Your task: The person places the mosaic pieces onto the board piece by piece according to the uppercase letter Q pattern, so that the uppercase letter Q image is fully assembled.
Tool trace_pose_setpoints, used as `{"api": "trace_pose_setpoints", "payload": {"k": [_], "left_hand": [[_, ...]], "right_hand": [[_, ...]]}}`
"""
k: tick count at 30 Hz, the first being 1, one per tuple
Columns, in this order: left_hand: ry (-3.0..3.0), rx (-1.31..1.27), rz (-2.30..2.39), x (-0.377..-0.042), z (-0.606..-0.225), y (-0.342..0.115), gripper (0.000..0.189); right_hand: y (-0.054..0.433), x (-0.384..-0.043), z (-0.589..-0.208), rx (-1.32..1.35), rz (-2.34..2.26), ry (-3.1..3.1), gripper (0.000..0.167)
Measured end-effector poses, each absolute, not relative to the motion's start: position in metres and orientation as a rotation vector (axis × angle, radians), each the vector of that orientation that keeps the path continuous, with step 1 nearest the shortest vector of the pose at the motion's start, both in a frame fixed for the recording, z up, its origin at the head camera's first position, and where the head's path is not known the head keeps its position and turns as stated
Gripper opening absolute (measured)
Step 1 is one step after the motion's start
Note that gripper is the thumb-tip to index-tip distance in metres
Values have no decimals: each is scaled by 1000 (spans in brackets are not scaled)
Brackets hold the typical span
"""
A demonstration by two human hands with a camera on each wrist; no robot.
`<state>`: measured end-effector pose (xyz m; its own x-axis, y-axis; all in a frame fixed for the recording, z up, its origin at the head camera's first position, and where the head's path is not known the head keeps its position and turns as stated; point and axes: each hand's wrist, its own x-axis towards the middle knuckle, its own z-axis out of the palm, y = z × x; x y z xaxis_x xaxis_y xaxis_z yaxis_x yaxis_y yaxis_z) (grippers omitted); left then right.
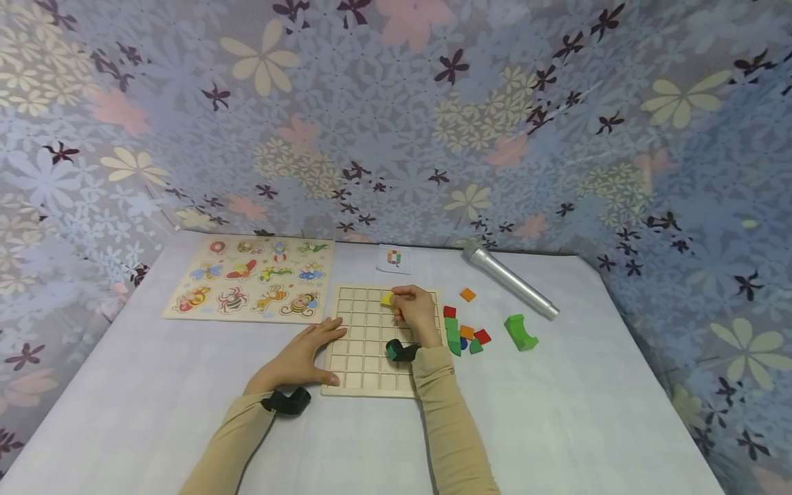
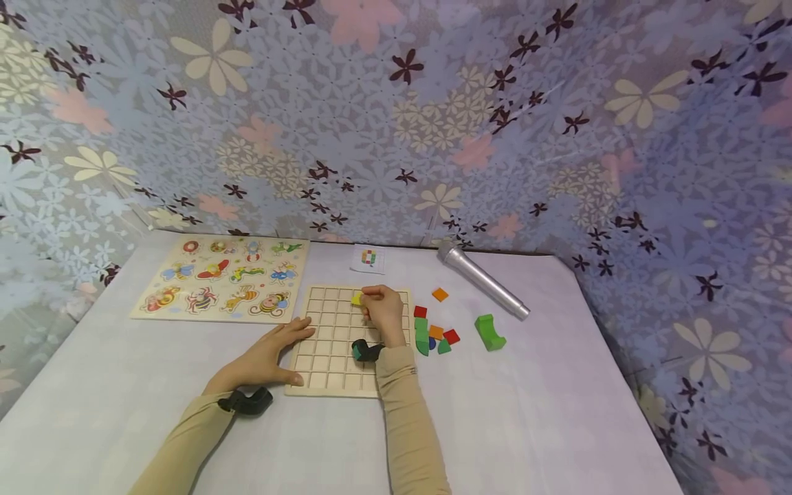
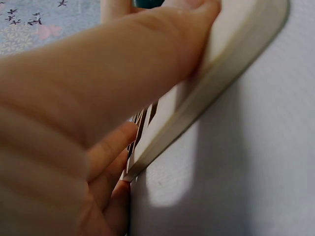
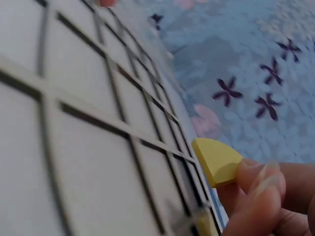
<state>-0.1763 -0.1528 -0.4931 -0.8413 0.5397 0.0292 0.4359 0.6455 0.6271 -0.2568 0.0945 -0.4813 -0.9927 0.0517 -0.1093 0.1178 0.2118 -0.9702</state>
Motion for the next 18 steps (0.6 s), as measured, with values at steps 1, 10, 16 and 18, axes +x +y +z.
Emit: {"api": "trace_pose_setpoints", "payload": {"k": [1,10,16,18], "left_hand": [[2701,806,964,-176,-493,-153,93],[2705,809,968,-176,-493,-152,93],[2707,800,967,-176,-493,-153,93],[2706,794,968,-176,-493,-153,94]], "right_hand": [[91,-256,-482,159,-1921,2423,17],[75,-250,-482,-10,-1744,2540,11],[72,-250,-483,-83,-1537,2711,15],[72,-250,-483,-113,-1482,2745,17]]}}
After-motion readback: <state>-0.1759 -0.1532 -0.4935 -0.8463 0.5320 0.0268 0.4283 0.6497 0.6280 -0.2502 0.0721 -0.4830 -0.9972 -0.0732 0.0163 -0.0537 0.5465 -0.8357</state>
